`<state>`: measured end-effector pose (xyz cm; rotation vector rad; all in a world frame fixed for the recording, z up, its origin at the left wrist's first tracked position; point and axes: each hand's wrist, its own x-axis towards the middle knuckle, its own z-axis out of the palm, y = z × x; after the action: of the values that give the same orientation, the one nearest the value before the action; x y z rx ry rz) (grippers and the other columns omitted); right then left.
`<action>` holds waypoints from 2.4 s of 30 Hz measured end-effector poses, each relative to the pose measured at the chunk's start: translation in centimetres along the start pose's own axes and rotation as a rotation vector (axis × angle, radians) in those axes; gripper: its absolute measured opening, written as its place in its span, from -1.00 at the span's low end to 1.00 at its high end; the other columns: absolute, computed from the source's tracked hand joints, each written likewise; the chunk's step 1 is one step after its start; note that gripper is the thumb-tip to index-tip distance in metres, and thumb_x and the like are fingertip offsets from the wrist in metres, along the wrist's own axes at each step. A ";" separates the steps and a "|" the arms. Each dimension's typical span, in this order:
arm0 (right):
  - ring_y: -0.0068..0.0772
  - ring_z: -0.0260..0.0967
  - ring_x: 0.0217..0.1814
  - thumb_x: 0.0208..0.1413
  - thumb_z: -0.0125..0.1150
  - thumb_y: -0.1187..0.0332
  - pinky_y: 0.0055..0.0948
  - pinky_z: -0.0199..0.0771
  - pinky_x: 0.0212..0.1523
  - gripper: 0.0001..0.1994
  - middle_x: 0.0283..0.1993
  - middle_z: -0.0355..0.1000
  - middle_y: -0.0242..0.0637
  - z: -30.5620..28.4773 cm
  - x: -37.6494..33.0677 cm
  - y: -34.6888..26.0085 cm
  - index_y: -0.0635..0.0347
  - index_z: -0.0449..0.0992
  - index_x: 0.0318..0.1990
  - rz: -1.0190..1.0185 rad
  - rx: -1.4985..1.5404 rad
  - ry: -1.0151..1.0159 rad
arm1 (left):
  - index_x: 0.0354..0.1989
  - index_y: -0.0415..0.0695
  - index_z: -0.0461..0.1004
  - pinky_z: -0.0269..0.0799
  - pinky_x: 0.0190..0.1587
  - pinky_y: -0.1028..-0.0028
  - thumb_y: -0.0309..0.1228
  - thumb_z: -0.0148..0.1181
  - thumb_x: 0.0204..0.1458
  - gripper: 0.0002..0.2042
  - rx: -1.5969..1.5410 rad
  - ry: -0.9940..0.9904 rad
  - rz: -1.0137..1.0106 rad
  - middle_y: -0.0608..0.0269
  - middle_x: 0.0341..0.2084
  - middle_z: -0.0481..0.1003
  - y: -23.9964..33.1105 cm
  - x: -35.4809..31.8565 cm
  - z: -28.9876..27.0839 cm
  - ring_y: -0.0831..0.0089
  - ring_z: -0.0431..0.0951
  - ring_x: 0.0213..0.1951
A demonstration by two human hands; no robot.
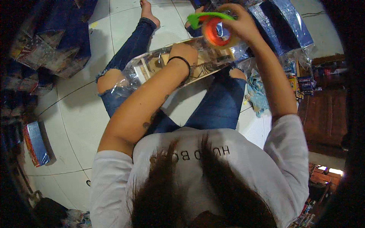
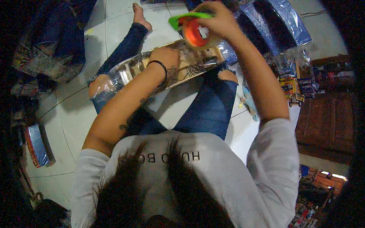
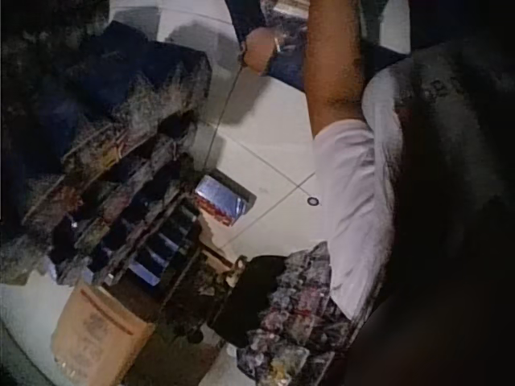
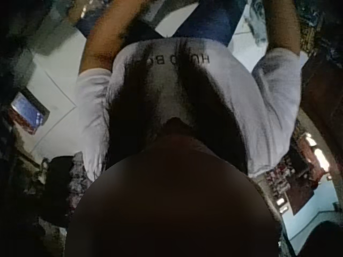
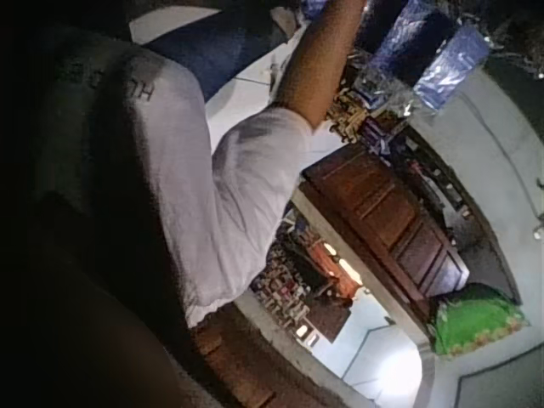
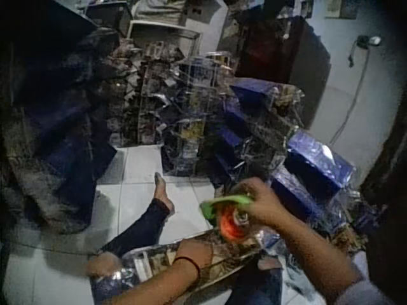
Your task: The person sits on the floor and repeatedly wraps wooden toy trucks in clear plastic bags. They use a tape dispenser to seal the bags and place the finished packages on the floor.
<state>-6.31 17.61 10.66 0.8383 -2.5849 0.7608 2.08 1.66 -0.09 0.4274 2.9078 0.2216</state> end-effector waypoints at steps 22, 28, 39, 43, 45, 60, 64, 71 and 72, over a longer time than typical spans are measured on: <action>-0.08 0.48 -0.14 -0.17 0.26 0.27 -0.23 0.46 -0.14 -0.66 -0.23 0.51 -0.02 7.3 13.2 -1.1 0.26 0.58 -0.21 -0.197 -0.475 -1.137 | -0.22 -0.03 0.60 0.43 -0.11 0.23 -0.37 -0.01 0.07 -0.76 -0.104 0.022 0.017 0.17 -0.20 0.58 -0.5 -0.1 -0.2 0.27 0.58 -0.12; -0.14 0.47 -0.06 -0.17 0.28 0.29 -0.29 0.44 -0.02 -0.62 -0.15 0.50 -0.01 3.8 5.1 -3.5 0.25 0.57 -0.13 0.060 -0.277 -0.686 | -0.23 -0.16 0.58 0.49 -0.09 0.18 -0.41 -0.04 0.02 -0.74 -0.174 0.026 0.050 -0.03 -0.22 0.56 -1.1 -0.1 -0.5 0.10 0.59 -0.15; -0.04 0.41 -0.07 -0.30 0.21 0.42 -0.25 0.43 -0.04 -0.51 -0.14 0.35 -0.07 -2.7 -19.3 -8.1 0.24 0.50 -0.05 0.314 -0.007 -0.195 | -0.21 -0.21 0.58 0.46 -0.04 0.25 -0.42 0.08 -0.04 -0.75 -0.147 -0.019 0.051 -0.08 -0.19 0.54 -2.2 0.9 -0.2 0.09 0.57 -0.11; -0.01 0.43 -0.07 -0.28 0.21 0.37 -0.25 0.47 -0.03 -0.45 -0.03 0.33 -0.07 -1.6 -24.5 -6.9 0.15 0.46 0.04 0.175 -0.045 -0.156 | -0.21 -0.26 0.56 0.44 -0.01 0.21 -0.37 -0.06 0.04 -0.70 -0.234 -0.001 0.032 -0.13 -0.17 0.52 -3.0 1.5 0.1 0.05 0.56 -0.12; 0.00 0.43 -0.07 -0.27 0.22 0.35 -0.21 0.49 -0.06 -0.44 -0.01 0.32 -0.09 -1.1 -25.8 -6.1 0.10 0.45 0.06 0.227 -0.036 -0.163 | -0.25 -0.26 0.54 0.42 -0.04 0.16 -0.28 -0.12 0.13 -0.66 -0.170 0.028 0.141 -0.14 -0.23 0.52 -3.6 1.7 0.2 -0.01 0.54 -0.16; 0.07 0.45 -0.27 -0.13 0.23 0.24 -0.11 0.48 -0.19 -0.60 -0.13 0.35 -0.04 2.5 -22.0 -4.8 0.21 0.53 -0.10 0.165 -0.043 -0.149 | -0.27 -0.29 0.53 0.42 -0.07 0.15 -0.23 -0.19 0.18 -0.61 -0.102 -0.034 0.142 -0.20 -0.28 0.52 -4.9 3.3 -0.2 -0.05 0.53 -0.19; 0.06 0.46 -0.23 -0.22 0.21 0.28 -0.18 0.48 -0.14 -0.62 -0.16 0.40 -0.07 0.2 -21.9 -5.7 0.20 0.57 -0.16 0.172 0.114 -0.479 | -0.30 -0.34 0.52 0.45 -0.12 0.17 -0.27 -0.19 0.17 -0.61 -0.073 -0.027 0.167 -0.22 -0.31 0.52 -4.4 3.2 -0.7 -0.09 0.54 -0.23; -0.07 0.28 0.07 -0.10 0.16 0.46 -0.20 0.23 0.14 -0.54 0.05 0.33 -0.05 -3.6 -31.8 7.7 0.34 0.38 0.05 0.546 -0.154 0.674 | -0.21 -0.25 0.52 0.41 -0.03 0.22 -0.39 0.06 0.01 -0.76 0.145 0.072 0.281 -0.09 -0.20 0.51 -4.8 1.7 -4.1 0.05 0.53 -0.16; -0.11 0.27 0.09 -0.04 0.16 0.45 -0.24 0.21 0.15 -0.55 0.05 0.33 -0.07 -1.4 -34.0 11.4 0.33 0.36 0.07 0.746 -0.080 0.691 | -0.13 -0.23 0.48 0.37 0.01 0.25 -0.41 0.08 0.02 -0.74 0.201 0.273 0.371 -0.07 -0.15 0.49 -5.8 2.1 -5.0 0.09 0.50 -0.11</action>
<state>13.30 41.37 -7.74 -0.4165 -2.2011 0.9092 -2.51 -3.82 3.38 1.0499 3.1026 0.0395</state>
